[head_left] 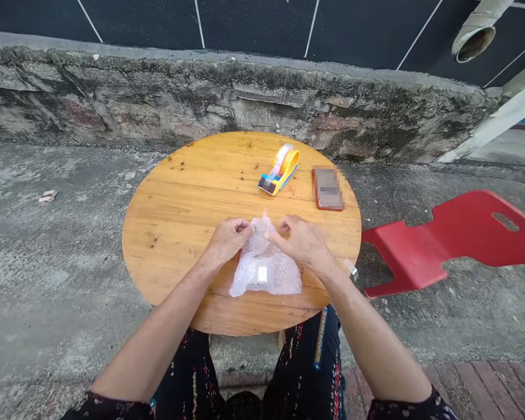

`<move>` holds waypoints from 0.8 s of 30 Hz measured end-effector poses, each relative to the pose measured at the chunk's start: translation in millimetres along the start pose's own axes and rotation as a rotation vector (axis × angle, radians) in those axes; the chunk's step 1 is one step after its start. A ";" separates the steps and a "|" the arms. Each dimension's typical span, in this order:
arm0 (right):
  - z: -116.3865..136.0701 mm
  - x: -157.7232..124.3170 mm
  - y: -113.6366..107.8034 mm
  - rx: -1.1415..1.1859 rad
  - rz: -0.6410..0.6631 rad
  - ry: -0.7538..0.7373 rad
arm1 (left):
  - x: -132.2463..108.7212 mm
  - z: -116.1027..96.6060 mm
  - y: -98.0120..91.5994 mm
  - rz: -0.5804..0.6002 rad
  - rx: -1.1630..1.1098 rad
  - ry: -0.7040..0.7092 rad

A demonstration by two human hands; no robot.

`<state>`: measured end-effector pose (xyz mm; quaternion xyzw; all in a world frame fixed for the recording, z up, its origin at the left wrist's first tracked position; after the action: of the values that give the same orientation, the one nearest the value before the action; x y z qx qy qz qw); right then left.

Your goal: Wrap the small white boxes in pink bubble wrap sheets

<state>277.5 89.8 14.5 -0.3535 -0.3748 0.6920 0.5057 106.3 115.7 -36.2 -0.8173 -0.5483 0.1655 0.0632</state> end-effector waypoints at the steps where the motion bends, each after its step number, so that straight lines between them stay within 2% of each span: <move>1: 0.8 4.0 0.9 -0.045 0.004 0.013 | 0.3 -0.6 -0.5 -0.001 0.012 0.003; 4: -6.7 11.1 5.0 -0.032 0.023 0.004 | 0.0 -1.5 -3.1 -0.003 0.043 0.007; 7: -24.7 10.7 7.2 0.080 -0.006 -0.013 | -1.1 -0.8 -5.8 -0.005 0.065 0.002; 10: -40.0 8.8 9.7 0.078 -0.021 0.020 | 0.2 0.7 -7.0 -0.011 0.080 -0.009; 15: -47.0 4.5 8.0 0.050 -0.021 0.070 | -2.4 -0.2 -11.9 -0.064 0.108 -0.015; 19: -47.8 -20.4 -4.0 0.144 -0.121 0.062 | -36.3 -14.2 -22.8 -0.169 0.256 0.029; 22: -39.2 -47.2 -12.4 0.238 -0.173 -0.066 | -64.7 -21.6 -22.3 -0.116 0.368 0.004; 24: -28.7 -61.3 -15.1 0.228 -0.163 -0.176 | -72.1 -27.0 -20.0 -0.097 0.432 0.014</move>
<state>323.6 38.5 21.0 -0.2000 -0.3643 0.7150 0.5622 73.1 59.4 9.2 -0.7585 -0.5383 0.2704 0.2486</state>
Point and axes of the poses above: each hand's wrist, its own x-axis towards the middle knuckle, its own y-axis out of the palm, z = x × y, the point moved 6 cm from there along x, towards the middle knuckle, and after that the axes turned 12 degrees about z, right-handed, at the moved point
